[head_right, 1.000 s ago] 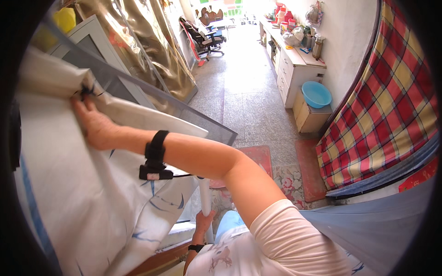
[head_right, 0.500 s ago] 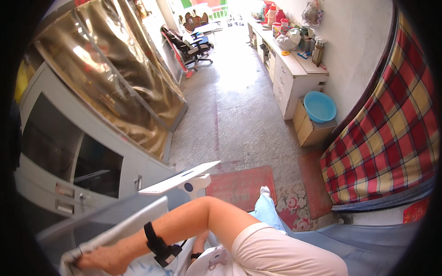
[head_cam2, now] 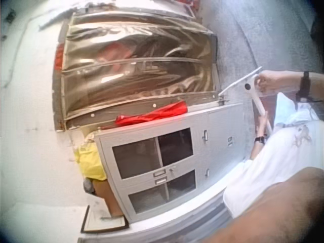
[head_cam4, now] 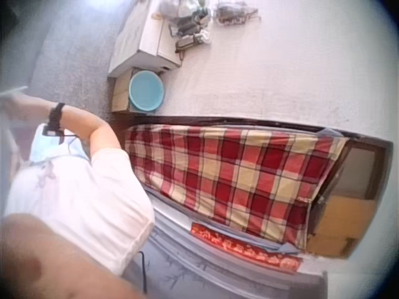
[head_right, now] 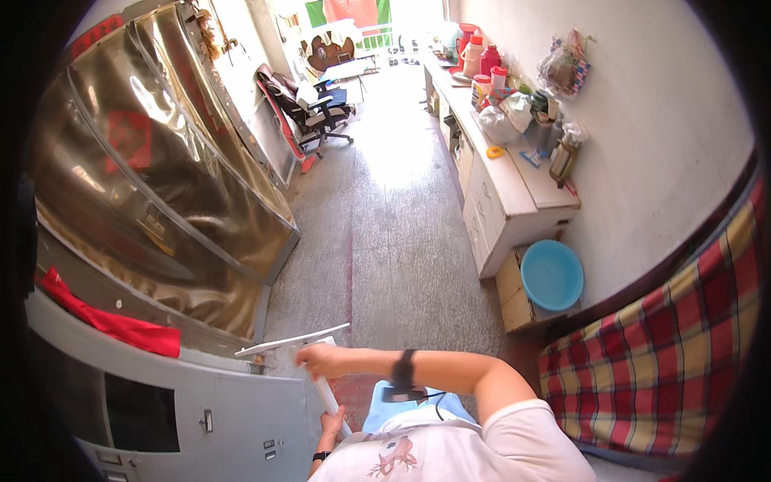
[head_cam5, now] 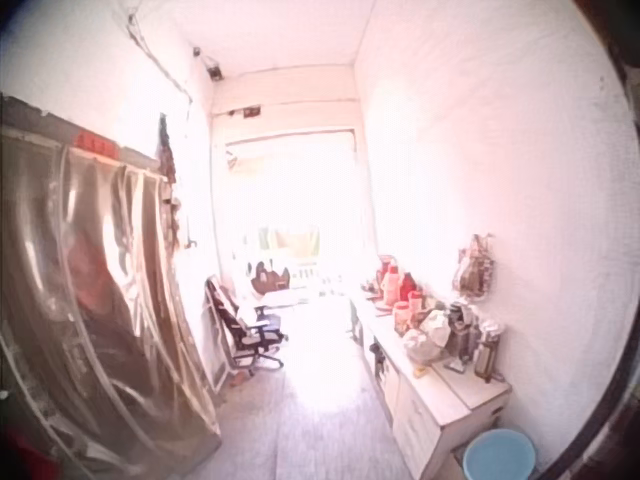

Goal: The person retrieves a mop handle and a mop head from a cluttered room, then moves to a balcony. They dip the mop head into a bucket of water, wring it out, and attach it to the mop handle. The person then adjusts the mop head on the handle to ensure it is secure.

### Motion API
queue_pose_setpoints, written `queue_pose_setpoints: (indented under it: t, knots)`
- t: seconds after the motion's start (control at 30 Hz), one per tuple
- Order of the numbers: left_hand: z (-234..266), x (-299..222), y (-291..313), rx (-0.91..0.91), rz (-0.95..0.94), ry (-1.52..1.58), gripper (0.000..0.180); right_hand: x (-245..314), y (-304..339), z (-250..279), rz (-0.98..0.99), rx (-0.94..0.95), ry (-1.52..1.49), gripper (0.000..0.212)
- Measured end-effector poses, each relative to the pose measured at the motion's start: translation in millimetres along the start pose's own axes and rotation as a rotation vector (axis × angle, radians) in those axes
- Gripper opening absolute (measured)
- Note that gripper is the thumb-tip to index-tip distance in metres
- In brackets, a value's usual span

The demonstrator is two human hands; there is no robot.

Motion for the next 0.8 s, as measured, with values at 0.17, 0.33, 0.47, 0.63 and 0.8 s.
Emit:
queue_pose_setpoints:
  t: [0.17,0.33,0.47,0.63,0.8]
  knots:
    - [-65.9,-70.0,-91.3,0.012,0.194,-0.076,0.028,-46.0,-44.7,189.3,-0.337,-0.166,0.123,0.029]
    - [-126.8,-161.2,-205.0,0.066,0.139,-0.174,0.037,-110.2,-140.4,341.3,-0.504,-0.262,-0.054,0.033]
    - [-159.1,-269.0,-285.5,0.030,0.182,-0.138,0.041,-166.4,-193.9,457.0,-0.532,-0.308,-0.541,0.031]
    - [-214.2,-411.9,-425.1,0.101,0.088,-0.272,0.050,-173.1,-255.4,589.3,-0.535,-0.545,-0.724,0.035]
    - [-285.8,-538.3,-576.9,0.073,0.081,-0.222,0.047,-192.6,-334.1,723.7,-0.651,-0.758,-0.816,0.032]
Point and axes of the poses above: each hand's wrist, its own y-axis away from the middle knuckle, its own z-axis out of the back of the hand, x = y × z, the point moved 5 cm from there along -y, towards the middle knuckle, and after that the axes turned 14 degrees about -x, right-handed, at the moved point
